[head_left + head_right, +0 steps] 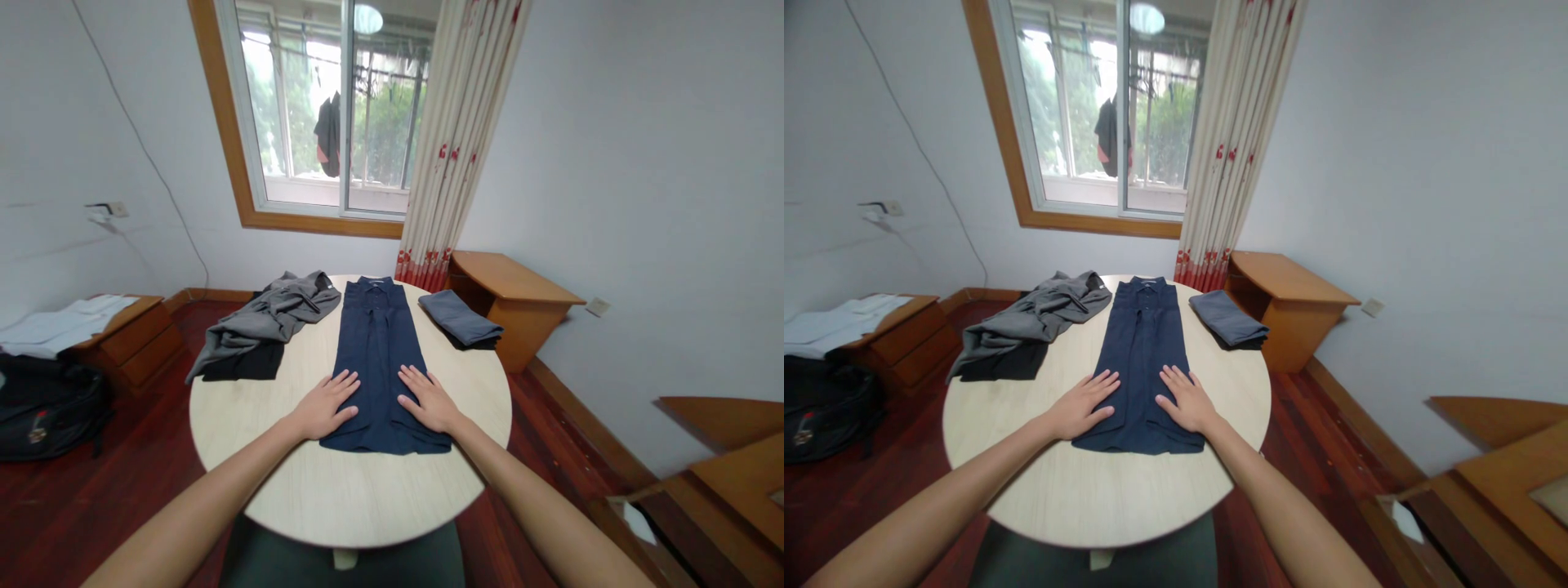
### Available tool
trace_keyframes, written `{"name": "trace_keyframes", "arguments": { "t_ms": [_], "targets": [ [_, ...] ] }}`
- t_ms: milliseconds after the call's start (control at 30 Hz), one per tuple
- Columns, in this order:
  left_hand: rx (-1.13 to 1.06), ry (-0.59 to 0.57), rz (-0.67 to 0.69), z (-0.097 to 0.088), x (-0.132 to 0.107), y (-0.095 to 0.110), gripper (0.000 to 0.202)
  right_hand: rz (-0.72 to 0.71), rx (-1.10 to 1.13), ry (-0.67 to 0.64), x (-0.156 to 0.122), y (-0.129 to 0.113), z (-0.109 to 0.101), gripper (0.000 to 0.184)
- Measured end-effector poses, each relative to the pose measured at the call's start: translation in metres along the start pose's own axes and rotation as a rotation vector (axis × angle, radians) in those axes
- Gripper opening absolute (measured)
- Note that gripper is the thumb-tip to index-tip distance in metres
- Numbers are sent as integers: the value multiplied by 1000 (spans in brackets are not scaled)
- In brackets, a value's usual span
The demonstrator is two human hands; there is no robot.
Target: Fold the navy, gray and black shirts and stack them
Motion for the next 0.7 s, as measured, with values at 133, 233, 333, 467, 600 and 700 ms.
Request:
{"name": "trace_keyframes", "arguments": {
  "t_ms": [133, 233, 333, 467, 600, 700],
  "targets": [
    [-103, 131, -37, -6, -13, -28, 50, 111, 98, 188, -4, 36, -7, 54],
    [-121, 172, -49, -10, -19, -44, 53, 150, 75, 220, -5, 58, -12, 48],
    [-122, 164, -13, -12, -18, -46, 49, 107, 86, 173, -3, 66, -14, 48],
    [-136, 131, 36, -11, -10, -41, 41, 18, 167, 100, -3, 67, -18, 44],
    [-178, 204, 57, -11, 8, -42, 34, 11, 215, 69, 1, 65, -21, 45],
    [-158, 254, -2, -14, 22, -42, 32, 51, 227, 136, 6, 61, -21, 40]
  ]
}}
Point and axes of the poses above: each hand's wrist, its own x-axis towards the middle knuckle, its own z-axis out of the palm, y = z × x, the point moved 4 cm from there along x, towards the middle knuckle, and after that the axes turned 4 degrees about -y, right-handed, at the moved point
